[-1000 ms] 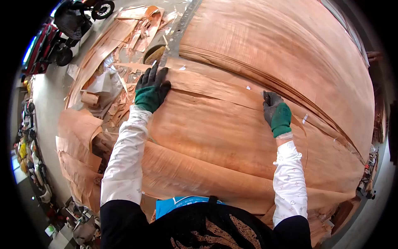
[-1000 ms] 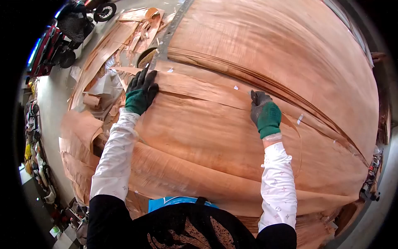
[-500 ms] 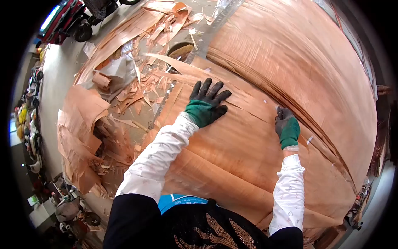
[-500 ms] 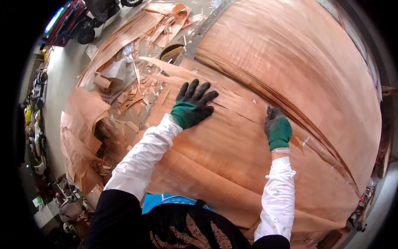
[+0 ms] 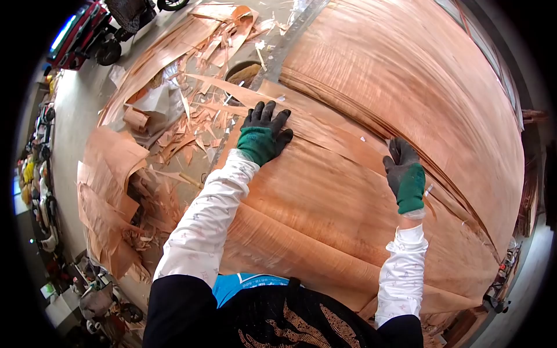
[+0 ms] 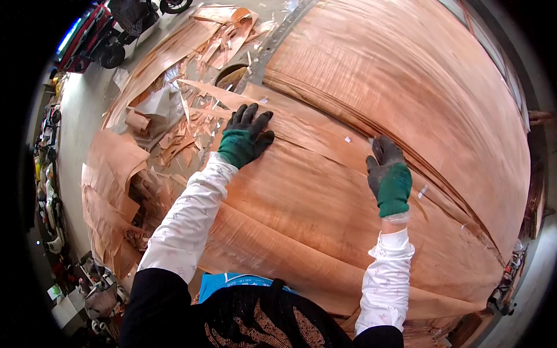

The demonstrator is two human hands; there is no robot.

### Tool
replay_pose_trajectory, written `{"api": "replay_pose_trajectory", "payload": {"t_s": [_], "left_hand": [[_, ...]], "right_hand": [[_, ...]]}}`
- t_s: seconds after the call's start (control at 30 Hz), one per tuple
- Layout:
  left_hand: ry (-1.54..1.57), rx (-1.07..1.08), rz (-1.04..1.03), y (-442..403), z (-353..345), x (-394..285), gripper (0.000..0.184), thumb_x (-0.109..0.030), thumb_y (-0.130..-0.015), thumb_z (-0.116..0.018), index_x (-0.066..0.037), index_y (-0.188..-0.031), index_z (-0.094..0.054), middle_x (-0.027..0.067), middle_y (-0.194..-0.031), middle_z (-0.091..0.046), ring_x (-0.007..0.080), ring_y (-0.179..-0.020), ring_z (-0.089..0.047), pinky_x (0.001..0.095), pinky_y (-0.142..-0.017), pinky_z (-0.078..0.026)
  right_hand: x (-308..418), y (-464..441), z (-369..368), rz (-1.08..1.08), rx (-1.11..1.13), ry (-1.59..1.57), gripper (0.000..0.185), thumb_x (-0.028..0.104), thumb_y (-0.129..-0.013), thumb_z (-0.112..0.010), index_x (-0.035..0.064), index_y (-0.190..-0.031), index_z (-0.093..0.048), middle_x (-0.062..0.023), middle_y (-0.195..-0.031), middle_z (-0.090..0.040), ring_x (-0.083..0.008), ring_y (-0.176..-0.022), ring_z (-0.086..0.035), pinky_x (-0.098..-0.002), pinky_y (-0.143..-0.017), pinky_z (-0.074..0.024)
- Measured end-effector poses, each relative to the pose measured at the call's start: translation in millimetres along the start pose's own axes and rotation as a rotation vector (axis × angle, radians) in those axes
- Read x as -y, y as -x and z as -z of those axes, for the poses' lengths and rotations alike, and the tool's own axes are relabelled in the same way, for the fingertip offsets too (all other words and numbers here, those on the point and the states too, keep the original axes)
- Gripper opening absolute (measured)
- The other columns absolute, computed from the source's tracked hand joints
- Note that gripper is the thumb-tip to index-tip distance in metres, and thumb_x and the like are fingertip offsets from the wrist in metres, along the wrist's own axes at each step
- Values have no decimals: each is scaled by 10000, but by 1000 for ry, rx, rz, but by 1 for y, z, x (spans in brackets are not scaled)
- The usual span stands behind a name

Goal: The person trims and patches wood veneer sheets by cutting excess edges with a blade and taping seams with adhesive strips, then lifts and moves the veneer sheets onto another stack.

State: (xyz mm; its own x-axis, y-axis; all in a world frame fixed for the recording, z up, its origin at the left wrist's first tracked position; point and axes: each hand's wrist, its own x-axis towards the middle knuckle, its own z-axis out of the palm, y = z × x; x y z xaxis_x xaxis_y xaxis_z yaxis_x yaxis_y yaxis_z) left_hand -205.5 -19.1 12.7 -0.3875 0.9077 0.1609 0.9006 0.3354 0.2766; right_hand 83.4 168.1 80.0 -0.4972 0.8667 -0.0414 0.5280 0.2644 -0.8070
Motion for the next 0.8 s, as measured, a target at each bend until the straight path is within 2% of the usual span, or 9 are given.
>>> {"api": "replay_pose_trajectory", "payload": {"t_s": [0.1,0.23,0.3,0.5,0.53,0.63,0.73,0.77,0.8], "left_hand": [[77,-15,36,-3,-1,2,653,-439,-807,-640,-59,-1312,-478,240,-1374,-435,430,-1280,-395,516,-1060,-330],[72,-56,74,-3,-6,4,700,-450,-778,-676,-31,-1302,-473,243,-1342,-453,432,-1247,-422,498,-1044,-364],[79,-51,77,-3,-7,6,728,-442,-756,-699,-14,-1297,-468,247,-1341,-448,430,-1244,-423,496,-1043,-367],[106,-21,93,-4,-5,6,812,-377,-690,-744,-5,-1333,-416,244,-1369,-410,429,-1265,-395,490,-1047,-365],[111,-19,101,-5,-4,5,822,-372,-686,-743,-3,-1339,-406,244,-1379,-399,429,-1271,-388,489,-1050,-362],[113,36,120,-8,-1,5,833,-355,-685,-730,6,-1353,-385,246,-1407,-366,426,-1282,-374,484,-1057,-356],[55,-17,95,-4,-13,11,759,-352,-696,-711,-37,-1331,-438,246,-1381,-407,432,-1238,-426,480,-1026,-392],[40,-29,78,-5,-13,11,742,-351,-697,-708,-48,-1324,-451,247,-1373,-417,434,-1228,-437,481,-1019,-400],[97,-35,67,-5,-12,12,697,-347,-707,-699,-73,-1308,-478,251,-1348,-444,440,-1199,-460,491,-996,-415]], "right_hand": [[72,-3,-28,55,131,-28,387,-6,-822,-602,3,-1207,-562,-179,-1123,-651,-223,-1020,-651,-318,-858,-507],[76,-36,-125,118,377,-199,294,99,-833,-610,81,-1126,-623,-174,-1019,-669,-285,-951,-658,-361,-812,-514],[69,-60,-175,346,314,47,278,120,-786,-650,89,-1063,-643,-172,-1034,-666,-318,-973,-647,-403,-816,-512],[117,-92,-216,460,484,674,519,163,-577,-828,157,-1069,-662,-123,-1090,-660,-300,-1023,-635,-399,-851,-518],[126,-96,-218,363,588,759,404,74,-796,-632,188,-1184,-618,-90,-1202,-625,-301,-1100,-597,-401,-915,-497],[114,-97,-225,441,527,726,328,127,-821,-609,176,-1144,-640,-107,-1143,-646,-303,-1042,-627,-408,-862,-516],[106,-86,-231,540,322,733,242,191,-844,-584,169,-1070,-667,-113,-1048,-666,-302,-952,-657,-413,-790,-530],[105,-85,-236,574,237,709,359,270,-598,-797,169,-926,-692,-89,-1008,-684,-263,-939,-662,-398,-716,-523],[101,-85,-238,579,257,718,307,248,-640,-768,159,-925,-696,-85,-1002,-687,-259,-938,-664,-398,-720,-524]]}}
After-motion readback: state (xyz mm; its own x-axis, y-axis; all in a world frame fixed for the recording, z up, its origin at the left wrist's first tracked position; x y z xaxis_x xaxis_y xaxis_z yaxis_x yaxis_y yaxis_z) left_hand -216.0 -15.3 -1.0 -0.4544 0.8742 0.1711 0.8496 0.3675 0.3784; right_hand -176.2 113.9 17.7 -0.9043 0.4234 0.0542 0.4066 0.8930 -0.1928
